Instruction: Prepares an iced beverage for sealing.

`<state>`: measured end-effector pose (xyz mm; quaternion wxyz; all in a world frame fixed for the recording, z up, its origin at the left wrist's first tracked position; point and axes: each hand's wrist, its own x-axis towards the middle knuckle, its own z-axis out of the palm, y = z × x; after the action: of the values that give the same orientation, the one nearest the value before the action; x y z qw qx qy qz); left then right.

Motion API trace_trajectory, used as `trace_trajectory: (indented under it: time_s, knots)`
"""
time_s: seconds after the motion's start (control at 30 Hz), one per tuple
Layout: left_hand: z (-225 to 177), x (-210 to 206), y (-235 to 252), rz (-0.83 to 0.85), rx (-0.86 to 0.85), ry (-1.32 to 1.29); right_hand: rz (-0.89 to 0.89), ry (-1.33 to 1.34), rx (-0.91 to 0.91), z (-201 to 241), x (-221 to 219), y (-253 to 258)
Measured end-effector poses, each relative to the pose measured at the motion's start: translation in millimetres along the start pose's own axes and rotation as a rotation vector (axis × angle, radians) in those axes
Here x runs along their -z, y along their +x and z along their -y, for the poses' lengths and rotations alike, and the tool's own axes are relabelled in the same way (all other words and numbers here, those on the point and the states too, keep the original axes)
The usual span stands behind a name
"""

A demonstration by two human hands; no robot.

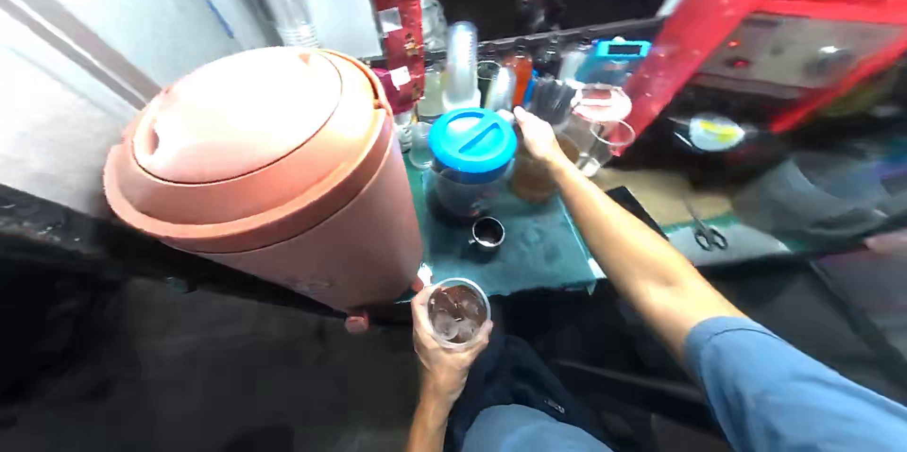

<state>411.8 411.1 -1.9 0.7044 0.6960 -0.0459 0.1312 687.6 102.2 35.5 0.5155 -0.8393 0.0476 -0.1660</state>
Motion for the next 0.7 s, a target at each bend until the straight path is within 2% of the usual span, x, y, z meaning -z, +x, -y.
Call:
trace_trajectory:
  time_s: [0.13,0.23,0.3,0.43,0.53,0.7]
  knots:
    - [6,-19,12,-0.109,0.03,0.055,0.128,0.218,0.104,-13,-24,35]
    - [16,-31,20,-0.18,0.041,0.101,0.127,0.418,0.111,3,-37,36]
    - [21,-37,24,-0.203,0.052,0.123,0.182,0.422,0.169,19,-39,31]
    - [25,-43,30,-0.233,0.066,0.176,0.373,0.316,0.362,68,-28,23]
    - [25,-48,31,-0.258,0.074,0.195,0.483,0.17,0.585,112,-12,11]
    - [24,-52,35,-0.222,0.112,0.154,0.452,-0.232,0.929,163,12,-12]
